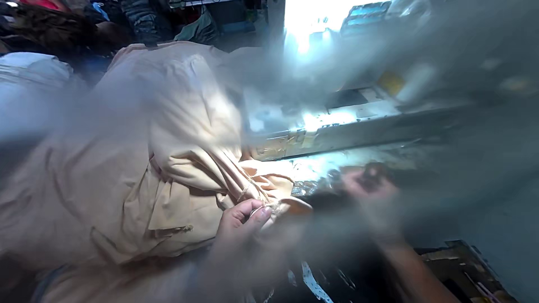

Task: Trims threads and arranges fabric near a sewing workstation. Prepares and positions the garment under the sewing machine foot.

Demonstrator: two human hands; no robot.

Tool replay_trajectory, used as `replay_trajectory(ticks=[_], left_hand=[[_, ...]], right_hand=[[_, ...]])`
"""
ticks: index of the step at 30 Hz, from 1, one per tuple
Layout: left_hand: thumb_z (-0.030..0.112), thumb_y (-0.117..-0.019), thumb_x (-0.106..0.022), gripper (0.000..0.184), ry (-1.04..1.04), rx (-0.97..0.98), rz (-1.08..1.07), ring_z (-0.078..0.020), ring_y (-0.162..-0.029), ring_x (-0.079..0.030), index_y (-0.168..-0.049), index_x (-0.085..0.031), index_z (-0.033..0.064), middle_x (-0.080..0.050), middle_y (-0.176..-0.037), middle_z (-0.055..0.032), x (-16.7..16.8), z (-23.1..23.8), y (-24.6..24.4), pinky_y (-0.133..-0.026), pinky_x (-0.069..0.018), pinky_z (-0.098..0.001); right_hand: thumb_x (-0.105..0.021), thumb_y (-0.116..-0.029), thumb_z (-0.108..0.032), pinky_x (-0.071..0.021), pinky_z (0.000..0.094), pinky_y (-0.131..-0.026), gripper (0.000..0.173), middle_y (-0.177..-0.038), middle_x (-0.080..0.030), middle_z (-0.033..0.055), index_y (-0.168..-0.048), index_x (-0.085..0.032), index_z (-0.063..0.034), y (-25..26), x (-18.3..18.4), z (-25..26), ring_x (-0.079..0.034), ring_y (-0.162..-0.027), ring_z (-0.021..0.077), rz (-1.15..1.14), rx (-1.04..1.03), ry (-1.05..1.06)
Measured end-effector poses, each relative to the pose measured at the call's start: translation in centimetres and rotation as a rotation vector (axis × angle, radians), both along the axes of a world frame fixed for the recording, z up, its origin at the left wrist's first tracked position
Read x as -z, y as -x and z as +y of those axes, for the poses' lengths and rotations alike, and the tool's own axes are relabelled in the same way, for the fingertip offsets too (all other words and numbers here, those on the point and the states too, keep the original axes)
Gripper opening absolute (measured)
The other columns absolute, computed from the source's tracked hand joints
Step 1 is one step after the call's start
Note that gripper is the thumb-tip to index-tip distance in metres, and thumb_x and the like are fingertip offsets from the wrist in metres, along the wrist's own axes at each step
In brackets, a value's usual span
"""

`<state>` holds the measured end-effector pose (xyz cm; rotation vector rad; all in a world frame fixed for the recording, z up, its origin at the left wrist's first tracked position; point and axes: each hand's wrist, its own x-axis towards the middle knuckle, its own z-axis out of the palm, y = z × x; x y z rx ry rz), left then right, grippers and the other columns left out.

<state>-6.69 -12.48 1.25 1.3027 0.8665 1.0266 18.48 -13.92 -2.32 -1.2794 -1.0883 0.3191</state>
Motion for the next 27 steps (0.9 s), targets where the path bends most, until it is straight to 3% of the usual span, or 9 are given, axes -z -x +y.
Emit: replay_trajectory(ticks=[2, 5, 7, 9, 13, 27], left_hand=[[0.002, -0.0977, -0.056, 0.019, 0.094, 0.001, -0.071, -0.0028, -0.072, -0.066, -0.09, -0.072, 0.0073, -0.071, -0.079, 0.003, 0.1, 0.1, -0.2, -0.072, -0.0566, -0.0206], [-0.002, -0.0981, -0.052, 0.022, 0.156, -0.01, -0.114, -0.0033, -0.076, -0.069, -0.093, -0.072, 0.0068, -0.073, -0.082, 0.0023, -0.3, 0.1, -0.8, -0.075, -0.0583, -0.0217], [-0.001, -0.0982, -0.052, 0.022, 0.158, -0.018, -0.107, -0.0029, -0.075, -0.068, -0.092, -0.071, 0.0072, -0.072, -0.08, 0.0027, -0.4, 0.0, -0.9, -0.074, -0.0579, -0.0213], [0.0, -0.0979, -0.055, 0.019, 0.143, -0.011, -0.111, -0.0043, -0.076, -0.069, -0.093, -0.072, 0.0062, -0.073, -0.082, 0.001, -0.4, -0.1, -0.8, -0.075, -0.0588, -0.0225], [0.005, -0.0977, -0.061, 0.013, 0.083, 0.011, -0.089, -0.0052, -0.078, -0.069, -0.095, -0.074, 0.0047, -0.073, -0.085, -0.0001, -0.2, -0.2, -0.9, -0.076, -0.0582, -0.0224], [0.003, -0.0961, -0.062, 0.014, -0.02, -0.006, -0.023, -0.0015, -0.074, -0.067, -0.094, -0.075, 0.0056, -0.073, -0.082, 0.0029, 0.1, -0.2, -1.1, -0.072, -0.0563, -0.0186]], right_hand=[[-0.067, -0.0867, -0.011, -0.0456, 0.0054, -0.061, 0.012, -0.076, -0.064, -0.0064, -0.087, -0.066, 0.0013, 0.5, -0.5, -1.0, -0.054, -0.067, -0.0124, -0.146, -0.051, -0.062], [-0.061, -0.0978, -0.019, -0.0464, 0.0075, -0.064, 0.021, -0.075, -0.063, 0.0002, -0.087, -0.064, -0.0015, 2.0, -1.0, -2.0, -0.056, -0.069, -0.0074, -0.234, -0.346, -0.113], [-0.054, -0.1058, -0.026, -0.0491, 0.0086, -0.066, 0.029, -0.083, -0.067, 0.0, -0.102, -0.068, -0.0003, 2.8, -1.3, -2.4, -0.058, -0.072, -0.0078, -0.187, -0.626, -0.032], [-0.047, -0.1093, -0.024, -0.0483, 0.0116, -0.063, 0.032, -0.087, -0.068, 0.0034, -0.117, -0.065, 0.0022, 3.6, -1.1, -2.6, -0.056, -0.067, -0.0042, -0.171, -0.754, 0.034], [-0.046, -0.1074, -0.015, -0.0476, 0.0115, -0.055, 0.029, -0.082, -0.068, 0.0024, -0.117, -0.066, 0.0035, 4.7, -0.8, -2.7, -0.055, -0.059, -0.0036, -0.154, -0.679, 0.072], [-0.049, -0.1054, -0.016, -0.045, 0.0102, -0.055, 0.026, -0.074, -0.063, -0.0001, -0.106, -0.069, 0.0012, 5.0, -0.8, -3.1, -0.052, -0.057, -0.0048, -0.185, -0.636, 0.104]])
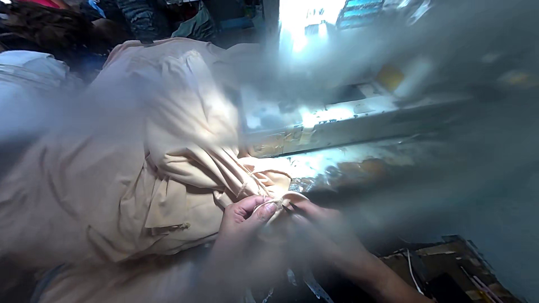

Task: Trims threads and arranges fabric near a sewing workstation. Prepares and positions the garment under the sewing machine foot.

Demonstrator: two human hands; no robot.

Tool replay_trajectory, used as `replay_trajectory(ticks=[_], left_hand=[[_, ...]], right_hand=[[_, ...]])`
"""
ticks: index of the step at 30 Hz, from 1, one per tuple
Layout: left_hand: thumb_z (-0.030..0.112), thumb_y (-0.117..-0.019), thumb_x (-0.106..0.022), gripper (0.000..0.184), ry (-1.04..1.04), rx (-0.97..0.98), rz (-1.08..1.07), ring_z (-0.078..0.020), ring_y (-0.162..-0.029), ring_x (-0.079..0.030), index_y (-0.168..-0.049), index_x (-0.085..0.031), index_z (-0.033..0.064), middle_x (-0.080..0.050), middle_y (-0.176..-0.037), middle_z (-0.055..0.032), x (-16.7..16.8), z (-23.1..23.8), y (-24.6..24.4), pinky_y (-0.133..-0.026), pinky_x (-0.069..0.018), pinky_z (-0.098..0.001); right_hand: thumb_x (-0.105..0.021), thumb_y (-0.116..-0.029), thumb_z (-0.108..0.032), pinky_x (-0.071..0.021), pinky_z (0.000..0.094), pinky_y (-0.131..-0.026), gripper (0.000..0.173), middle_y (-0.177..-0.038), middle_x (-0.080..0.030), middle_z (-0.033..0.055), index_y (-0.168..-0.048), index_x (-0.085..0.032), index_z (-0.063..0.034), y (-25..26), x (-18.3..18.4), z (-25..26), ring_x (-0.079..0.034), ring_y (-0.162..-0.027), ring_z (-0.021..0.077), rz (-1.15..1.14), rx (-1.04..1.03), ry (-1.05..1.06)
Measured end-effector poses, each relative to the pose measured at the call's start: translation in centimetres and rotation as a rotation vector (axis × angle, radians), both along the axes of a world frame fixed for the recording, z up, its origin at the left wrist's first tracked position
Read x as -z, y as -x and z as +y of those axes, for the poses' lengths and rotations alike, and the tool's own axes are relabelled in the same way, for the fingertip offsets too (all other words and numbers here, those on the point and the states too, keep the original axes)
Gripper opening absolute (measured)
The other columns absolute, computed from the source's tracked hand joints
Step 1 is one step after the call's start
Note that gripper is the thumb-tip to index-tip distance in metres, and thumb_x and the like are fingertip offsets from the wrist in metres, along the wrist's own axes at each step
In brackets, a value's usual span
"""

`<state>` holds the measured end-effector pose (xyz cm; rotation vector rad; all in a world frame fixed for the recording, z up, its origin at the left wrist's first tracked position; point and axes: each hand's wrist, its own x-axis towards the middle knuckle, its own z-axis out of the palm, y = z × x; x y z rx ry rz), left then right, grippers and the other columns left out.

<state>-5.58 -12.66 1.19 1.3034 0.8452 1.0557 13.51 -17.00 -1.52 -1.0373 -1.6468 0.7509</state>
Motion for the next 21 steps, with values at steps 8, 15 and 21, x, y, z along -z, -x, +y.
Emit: replay_trajectory(ticks=[8, 15, 21], left_hand=[[0.004, -0.0958, -0.062, 0.015, -0.05, 0.021, 0.014, 0.0008, -0.074, -0.065, -0.094, -0.076, 0.0075, -0.072, -0.083, 0.0055, 0.22, -0.19, 0.42, -0.071, -0.0546, -0.0166], [0.003, -0.0964, -0.06, 0.016, -0.04, 0.006, 0.019, 0.0004, -0.075, -0.066, -0.096, -0.075, 0.0066, -0.072, -0.083, 0.0057, 0.02, -0.17, 0.57, -0.072, -0.0556, -0.0168], [0.003, -0.0962, -0.061, 0.016, -0.057, 0.024, 0.024, 0.0008, -0.076, -0.066, -0.095, -0.076, 0.0067, -0.073, -0.084, 0.0054, -0.13, -0.19, 0.72, -0.072, -0.0553, -0.0165]], right_hand=[[-0.049, -0.1056, -0.016, -0.0451, 0.0113, -0.052, 0.026, -0.075, -0.064, -0.0028, -0.11, -0.069, 0.0004, 0.29, 0.17, -0.06, -0.051, -0.056, -0.0051, 0.046, 0.011, 0.072], [-0.049, -0.1059, -0.017, -0.0447, 0.0107, -0.052, 0.026, -0.073, -0.063, -0.0029, -0.11, -0.068, 0.0008, 0.29, -0.16, -0.47, -0.052, -0.056, -0.0052, 0.063, -0.039, 0.076], [-0.048, -0.1065, -0.018, -0.0441, 0.0104, -0.052, 0.027, -0.073, -0.063, -0.0031, -0.107, -0.068, -0.0005, 0.45, -0.24, -0.58, -0.051, -0.056, -0.0052, 0.06, -0.041, 0.074]])
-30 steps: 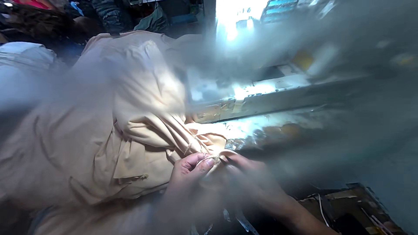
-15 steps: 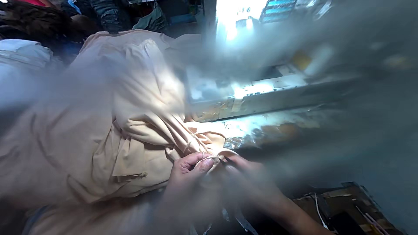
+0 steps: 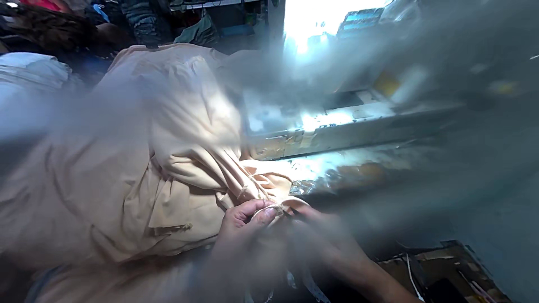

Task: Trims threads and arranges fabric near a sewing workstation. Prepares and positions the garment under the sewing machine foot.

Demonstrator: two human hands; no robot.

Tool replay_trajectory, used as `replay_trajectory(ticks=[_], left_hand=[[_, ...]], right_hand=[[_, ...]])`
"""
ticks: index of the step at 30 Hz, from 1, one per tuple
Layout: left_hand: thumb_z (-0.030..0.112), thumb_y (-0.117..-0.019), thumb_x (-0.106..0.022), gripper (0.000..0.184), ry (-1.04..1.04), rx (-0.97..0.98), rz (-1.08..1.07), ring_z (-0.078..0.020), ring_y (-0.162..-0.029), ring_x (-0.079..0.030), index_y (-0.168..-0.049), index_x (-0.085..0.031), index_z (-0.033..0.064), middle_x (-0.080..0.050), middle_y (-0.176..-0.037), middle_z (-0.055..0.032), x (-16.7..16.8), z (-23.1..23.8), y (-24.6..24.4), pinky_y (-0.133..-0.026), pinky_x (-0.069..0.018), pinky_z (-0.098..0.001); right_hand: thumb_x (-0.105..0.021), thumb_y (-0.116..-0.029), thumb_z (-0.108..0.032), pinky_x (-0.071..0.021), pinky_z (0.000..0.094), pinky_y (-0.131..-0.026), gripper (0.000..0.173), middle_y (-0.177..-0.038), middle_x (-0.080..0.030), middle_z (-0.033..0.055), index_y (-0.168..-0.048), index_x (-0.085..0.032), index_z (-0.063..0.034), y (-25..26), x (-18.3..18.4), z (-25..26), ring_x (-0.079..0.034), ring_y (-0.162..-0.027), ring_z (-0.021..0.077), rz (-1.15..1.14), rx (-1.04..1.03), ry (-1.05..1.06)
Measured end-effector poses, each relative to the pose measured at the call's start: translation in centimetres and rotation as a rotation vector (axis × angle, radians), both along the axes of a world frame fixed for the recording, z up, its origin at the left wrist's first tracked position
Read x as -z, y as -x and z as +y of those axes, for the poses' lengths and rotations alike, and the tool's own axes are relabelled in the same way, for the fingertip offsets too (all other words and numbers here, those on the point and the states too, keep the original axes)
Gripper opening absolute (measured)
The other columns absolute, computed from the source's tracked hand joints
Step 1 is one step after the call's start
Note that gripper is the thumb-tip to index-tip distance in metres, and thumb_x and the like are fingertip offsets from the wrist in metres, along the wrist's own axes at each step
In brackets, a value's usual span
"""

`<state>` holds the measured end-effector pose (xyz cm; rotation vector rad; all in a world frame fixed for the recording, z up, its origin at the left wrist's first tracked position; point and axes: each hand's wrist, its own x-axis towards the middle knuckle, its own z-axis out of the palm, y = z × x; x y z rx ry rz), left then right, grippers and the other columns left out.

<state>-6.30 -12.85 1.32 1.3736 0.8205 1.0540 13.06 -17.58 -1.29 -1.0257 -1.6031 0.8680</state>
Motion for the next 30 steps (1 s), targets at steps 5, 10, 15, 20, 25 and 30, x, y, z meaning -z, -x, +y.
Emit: replay_trajectory(ticks=[5, 10, 15, 20, 25, 30], left_hand=[[0.002, -0.0963, -0.061, 0.016, -0.036, 0.028, 0.021, 0.0008, -0.078, -0.067, -0.097, -0.076, 0.0056, -0.074, -0.087, 0.0045, 0.1, 0.0, 0.3, -0.074, -0.0559, -0.0167], [0.006, -0.0968, -0.061, 0.015, -0.047, 0.089, 0.075, 0.0037, -0.071, -0.062, -0.092, -0.075, 0.0093, -0.071, -0.082, 0.0086, 0.0, 0.0, 0.5, -0.067, -0.0522, -0.0145], [0.008, -0.0979, -0.061, 0.015, 0.001, 0.079, 0.061, 0.0025, -0.067, -0.06, -0.091, -0.074, 0.0095, -0.068, -0.076, 0.0078, -0.1, 0.0, 0.4, -0.064, -0.0507, -0.0149], [0.009, -0.0958, -0.064, 0.01, -0.031, 0.068, 0.071, 0.0016, -0.068, -0.061, -0.091, -0.073, 0.009, -0.068, -0.078, 0.0072, -0.6, -0.1, -0.2, -0.064, -0.0507, -0.0154], [0.01, -0.099, -0.059, 0.017, -0.096, 0.095, 0.135, 0.0041, -0.068, -0.06, -0.09, -0.073, 0.0091, -0.067, -0.076, 0.0091, -1.0, 0.0, -0.4, -0.064, -0.0502, -0.0135], [0.007, -0.1007, -0.052, 0.023, -0.09, 0.058, 0.147, 0.0065, -0.074, -0.061, -0.088, -0.071, 0.0102, -0.067, -0.081, 0.0114, -1.3, -0.1, -0.2, -0.069, -0.0504, -0.0126]], right_hand=[[-0.048, -0.1065, -0.018, -0.0447, 0.0109, -0.052, 0.026, -0.072, -0.062, -0.0032, -0.106, -0.068, -0.0006, 0.1, -0.1, -0.1, -0.051, -0.055, -0.0049, 0.002, 0.006, 0.022], [-0.048, -0.1069, -0.017, -0.0461, 0.0109, -0.054, 0.026, -0.073, -0.063, 0.0, -0.104, -0.066, 0.0017, 0.0, -0.2, -0.6, -0.054, -0.058, -0.0042, 0.139, -0.082, -0.107], [-0.06, -0.103, -0.021, -0.0496, 0.0099, -0.063, 0.017, -0.085, -0.066, 0.0011, -0.104, -0.065, -0.0041, -0.6, -0.6, -0.2, -0.059, -0.071, -0.0042, 0.161, -0.062, -0.337], [-0.071, -0.0921, -0.02, -0.0478, 0.0078, -0.07, 0.02, -0.087, -0.07, 0.0044, -0.099, -0.072, -0.0018, 0.4, -0.2, 0.8, -0.06, -0.077, -0.0033, -0.167, 0.277, -0.374], [-0.063, -0.0919, -0.007, -0.0469, 0.0063, -0.065, 0.007, -0.08, -0.066, -0.0011, -0.091, -0.067, -0.0017, 0.2, -0.7, 0.2, -0.057, -0.071, -0.0073, 0.133, 0.13, -0.285], [-0.064, -0.0965, -0.018, -0.0439, 0.0081, -0.056, 0.009, -0.084, -0.067, -0.0142, -0.1, -0.072, -0.0193, -1.0, -0.9, -0.6, -0.053, -0.064, -0.0103, 0.518, -0.111, -0.049]])
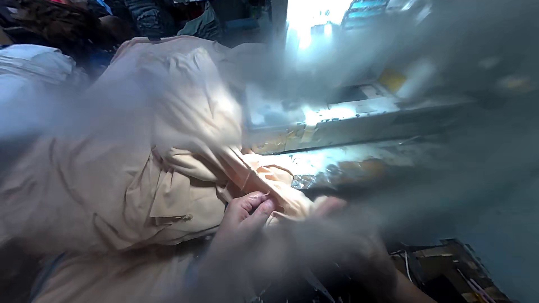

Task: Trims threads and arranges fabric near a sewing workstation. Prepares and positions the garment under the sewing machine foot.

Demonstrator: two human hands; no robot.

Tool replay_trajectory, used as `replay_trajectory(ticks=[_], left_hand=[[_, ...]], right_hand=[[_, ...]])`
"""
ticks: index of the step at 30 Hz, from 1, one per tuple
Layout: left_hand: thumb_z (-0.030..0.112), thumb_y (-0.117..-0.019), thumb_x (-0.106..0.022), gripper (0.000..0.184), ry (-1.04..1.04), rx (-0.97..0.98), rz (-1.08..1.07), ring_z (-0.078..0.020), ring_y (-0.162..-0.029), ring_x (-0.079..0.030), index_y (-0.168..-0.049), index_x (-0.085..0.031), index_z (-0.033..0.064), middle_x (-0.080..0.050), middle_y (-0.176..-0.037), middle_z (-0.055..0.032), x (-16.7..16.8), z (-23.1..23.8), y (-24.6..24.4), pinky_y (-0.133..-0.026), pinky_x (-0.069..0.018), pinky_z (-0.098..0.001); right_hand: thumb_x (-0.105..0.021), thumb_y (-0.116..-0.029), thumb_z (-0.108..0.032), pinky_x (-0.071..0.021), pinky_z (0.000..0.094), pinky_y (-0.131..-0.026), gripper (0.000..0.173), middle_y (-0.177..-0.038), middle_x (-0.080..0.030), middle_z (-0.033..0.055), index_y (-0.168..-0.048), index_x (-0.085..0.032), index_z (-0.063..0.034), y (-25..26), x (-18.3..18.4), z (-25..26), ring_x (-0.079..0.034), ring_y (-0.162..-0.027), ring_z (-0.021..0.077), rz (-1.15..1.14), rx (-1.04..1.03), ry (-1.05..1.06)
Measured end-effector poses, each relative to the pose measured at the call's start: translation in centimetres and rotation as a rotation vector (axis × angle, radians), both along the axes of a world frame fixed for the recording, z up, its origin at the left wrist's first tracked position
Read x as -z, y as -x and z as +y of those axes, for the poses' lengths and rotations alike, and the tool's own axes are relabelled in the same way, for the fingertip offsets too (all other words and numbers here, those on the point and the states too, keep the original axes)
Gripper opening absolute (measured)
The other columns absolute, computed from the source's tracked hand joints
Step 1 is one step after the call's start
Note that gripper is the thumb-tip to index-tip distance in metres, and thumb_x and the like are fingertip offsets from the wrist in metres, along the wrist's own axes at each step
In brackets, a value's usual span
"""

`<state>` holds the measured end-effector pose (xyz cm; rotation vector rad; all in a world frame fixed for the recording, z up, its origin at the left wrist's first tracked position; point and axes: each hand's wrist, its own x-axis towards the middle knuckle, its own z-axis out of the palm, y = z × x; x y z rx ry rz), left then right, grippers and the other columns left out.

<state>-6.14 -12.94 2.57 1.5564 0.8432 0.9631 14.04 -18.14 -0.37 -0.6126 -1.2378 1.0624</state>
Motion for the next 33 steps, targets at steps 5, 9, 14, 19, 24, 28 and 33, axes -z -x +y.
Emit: replay_trajectory(ticks=[5, 9, 14, 19, 24, 28, 33], left_hand=[[0.023, -0.0939, -0.07, 0.028, -0.459, -0.069, 0.196, -0.0031, -0.092, -0.064, -0.105, -0.073, -0.0021, -0.07, -0.099, -0.0069, 1.4, -0.5, -1.0, -0.085, -0.0517, -0.0174], [0.011, -0.0979, -0.061, 0.016, -0.269, -0.038, 0.145, 0.0033, -0.083, -0.065, -0.094, -0.075, 0.0029, -0.071, -0.088, 0.002, 1.5, 0.1, -0.6, -0.078, -0.053, -0.0135], [0.013, -0.1008, -0.057, 0.016, -0.036, 0.039, 0.091, 0.004, -0.074, -0.059, -0.094, -0.07, 0.0075, -0.064, -0.08, 0.0081, 1.0, 0.9, 0.0, -0.069, -0.0495, -0.0144], [0.015, -0.1031, -0.053, 0.017, -0.047, 0.097, 0.126, 0.0072, -0.064, -0.051, -0.096, -0.066, 0.0088, -0.057, -0.073, 0.011, 1.1, 1.1, -0.1, -0.059, -0.0423, -0.0109], [0.017, -0.1007, -0.057, 0.015, -0.033, 0.055, 0.187, 0.006, -0.064, -0.052, -0.091, -0.067, 0.0103, -0.059, -0.073, 0.011, 0.6, 1.2, 1.7, -0.059, -0.0432, -0.0124], [0.014, -0.1007, -0.058, 0.013, 0.03, 0.086, 0.104, 0.0065, -0.066, -0.054, -0.094, -0.068, 0.0101, -0.06, -0.074, 0.0118, 1.0, 1.3, 1.6, -0.061, -0.0449, -0.0115], [0.013, -0.0984, -0.061, 0.01, 0.024, 0.074, 0.056, 0.0043, -0.072, -0.061, -0.097, -0.071, 0.0098, -0.067, -0.08, 0.01, 0.6, 1.6, 1.6, -0.066, -0.0512, -0.0132]], right_hand=[[-0.064, -0.0895, 0.0, -0.0431, 0.0107, -0.047, 0.017, -0.071, -0.067, -0.0093, -0.086, -0.07, -0.015, 0.9, 0.6, 1.4, -0.052, -0.052, -0.0061, 0.157, 0.14, 0.24], [-0.068, -0.0917, -0.009, -0.039, 0.0103, -0.045, 0.009, -0.069, -0.065, -0.0076, -0.087, -0.073, -0.0147, 0.9, 0.6, 0.7, -0.049, -0.05, -0.0066, 0.379, -0.136, 0.306], [-0.068, -0.0945, -0.013, -0.0452, 0.0091, -0.056, 0.009, -0.085, -0.07, -0.0106, -0.099, -0.075, -0.0173, 0.4, 1.4, 1.0, -0.055, -0.063, -0.0085, 0.215, -0.062, 0.111], [-0.056, -0.1054, -0.02, -0.0535, 0.0182, -0.089, 0.017, -0.104, -0.068, 0.0048, -0.108, -0.066, -0.0064, 0.1, 0.9, 2.9, -0.064, -0.099, 0.0041, -0.409, 0.042, -0.383], [-0.057, -0.0949, -0.013, -0.0504, 0.0205, -0.064, 0.022, -0.074, -0.066, 0.0094, -0.088, -0.069, 0.0034, -5.8, 3.6, 6.1, -0.06, -0.067, 0.0065, -0.887, 0.593, -0.296], [-0.062, -0.0982, -0.016, -0.0468, 0.007, -0.067, 0.02, -0.09, -0.068, -0.0007, -0.104, -0.068, 0.0032, -3.1, 2.0, 4.6, -0.055, -0.074, -0.0104, -0.565, 0.336, -0.123], [-0.072, -0.0914, -0.009, -0.0469, 0.0107, -0.057, 0.007, -0.079, -0.069, -0.0126, -0.099, -0.072, -0.0104, -0.5, 1.1, 4.9, -0.056, -0.061, -0.0084, -0.154, -0.066, 0.302]])
